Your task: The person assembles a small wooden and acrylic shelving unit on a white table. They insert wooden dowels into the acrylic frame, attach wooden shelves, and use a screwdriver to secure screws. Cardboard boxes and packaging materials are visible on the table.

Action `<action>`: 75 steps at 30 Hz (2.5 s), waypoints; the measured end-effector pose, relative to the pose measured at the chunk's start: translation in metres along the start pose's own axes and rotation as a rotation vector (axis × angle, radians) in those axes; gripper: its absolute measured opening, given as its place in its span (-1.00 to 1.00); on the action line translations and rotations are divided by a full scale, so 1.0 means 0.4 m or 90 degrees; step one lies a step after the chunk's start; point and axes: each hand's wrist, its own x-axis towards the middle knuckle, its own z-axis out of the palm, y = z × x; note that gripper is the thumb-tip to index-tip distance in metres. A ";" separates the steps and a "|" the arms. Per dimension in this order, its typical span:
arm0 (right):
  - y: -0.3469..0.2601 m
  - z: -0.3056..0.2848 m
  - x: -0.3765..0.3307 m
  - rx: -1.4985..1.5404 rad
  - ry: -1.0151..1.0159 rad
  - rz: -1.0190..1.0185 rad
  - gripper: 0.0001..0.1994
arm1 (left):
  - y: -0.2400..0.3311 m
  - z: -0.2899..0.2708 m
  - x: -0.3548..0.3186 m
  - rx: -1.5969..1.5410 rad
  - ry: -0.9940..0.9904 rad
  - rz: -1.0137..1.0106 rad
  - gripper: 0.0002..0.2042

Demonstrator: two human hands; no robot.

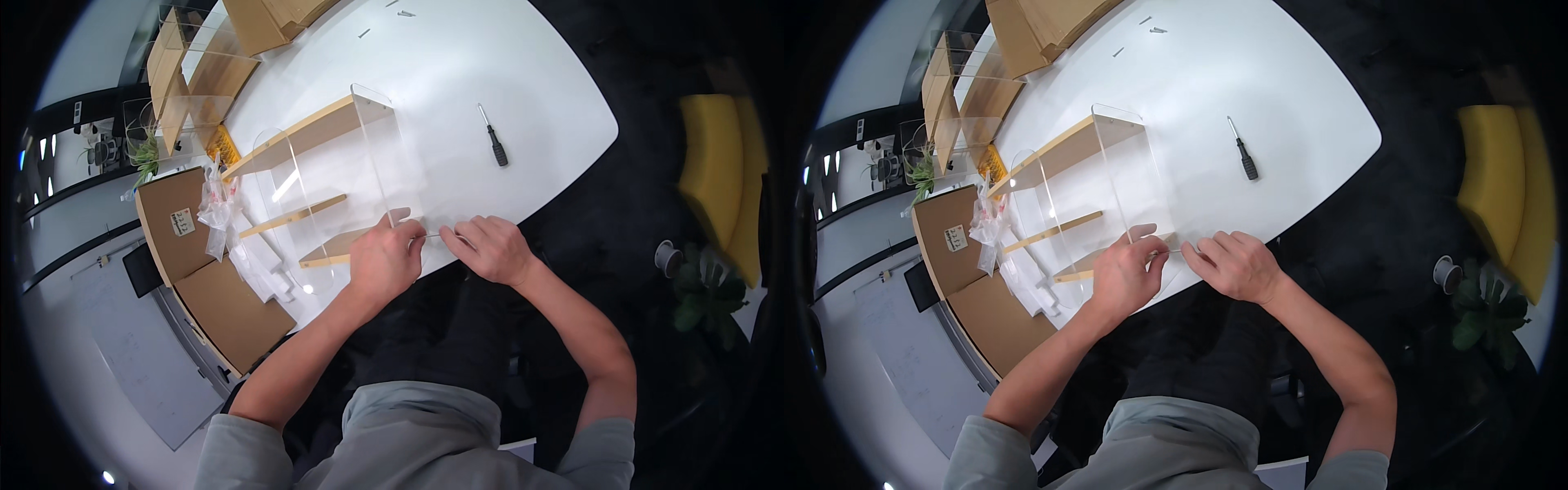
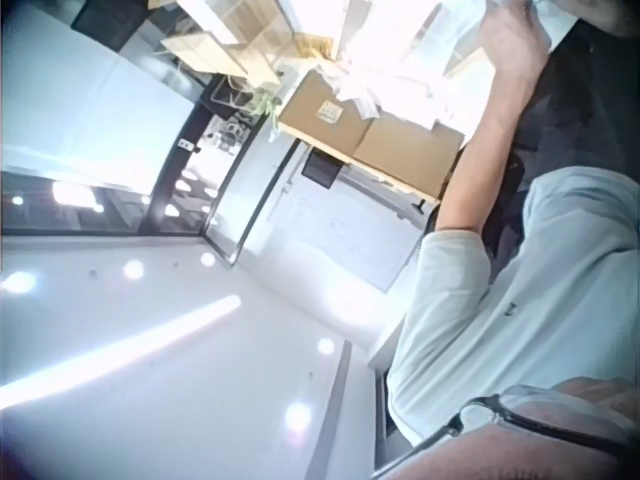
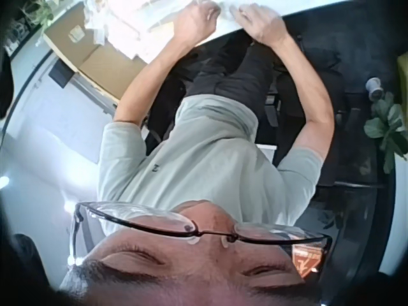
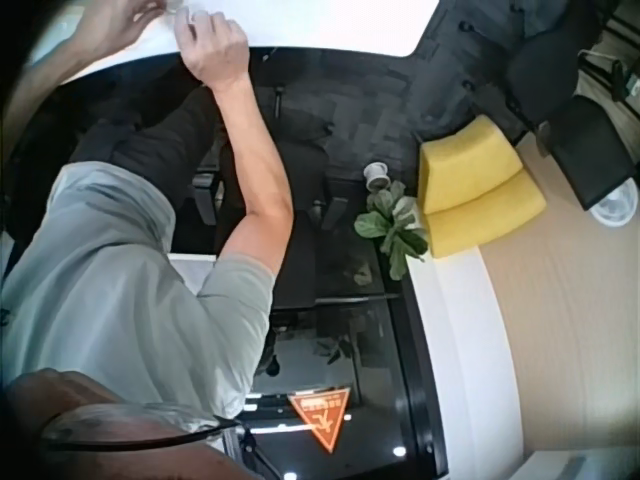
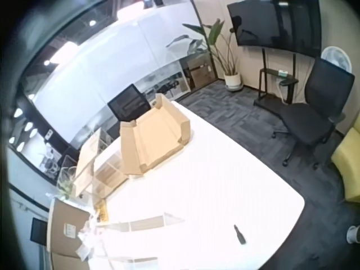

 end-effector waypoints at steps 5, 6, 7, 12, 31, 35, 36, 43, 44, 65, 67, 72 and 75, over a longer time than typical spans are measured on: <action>0.024 0.017 0.006 -0.068 -0.001 -0.071 -0.64 | -0.004 0.002 0.003 -0.002 0.002 0.017 -0.96; 0.017 0.012 0.019 -0.028 -0.015 -0.015 -0.72 | -0.007 0.005 0.001 0.000 0.003 0.018 -0.96; 0.007 0.016 0.015 0.039 -0.022 0.078 -0.75 | -0.010 0.009 -0.001 0.001 0.004 0.020 -0.96; -0.038 0.005 0.033 0.351 -0.124 0.446 -0.82 | -0.005 0.003 -0.003 0.007 -0.011 0.007 -0.96; -0.044 0.002 0.077 0.676 -0.356 0.784 -0.78 | -0.008 0.012 -0.016 0.037 -0.008 -0.010 -0.95; -0.062 0.007 0.032 0.282 -0.067 0.378 -0.85 | -0.009 0.013 -0.017 0.037 -0.005 -0.012 -0.95; -0.052 0.001 0.028 0.164 -0.090 0.255 -0.85 | -0.012 0.015 -0.019 0.035 0.004 -0.008 -0.95; -0.021 -0.007 0.041 -0.064 -0.061 -0.050 -0.80 | -0.008 0.013 -0.017 0.035 0.008 0.000 -0.96; -0.015 -0.002 0.042 -0.064 -0.053 -0.063 -0.80 | -0.007 0.014 -0.016 0.035 0.011 0.002 -0.96; -0.008 -0.002 0.111 0.494 -0.316 0.628 -0.57 | -0.003 0.007 -0.021 0.033 0.001 0.008 -0.97; -0.014 -0.030 0.095 0.266 -0.204 0.410 -0.59 | -0.010 0.005 -0.023 0.028 0.007 0.010 -0.97; 0.009 0.000 0.051 -0.054 0.018 -0.076 -0.80 | -0.008 0.008 -0.023 0.033 0.011 0.019 -0.96; 0.024 0.028 0.063 -0.019 0.032 -0.133 -0.90 | -0.011 0.008 -0.022 0.039 0.012 0.024 -0.97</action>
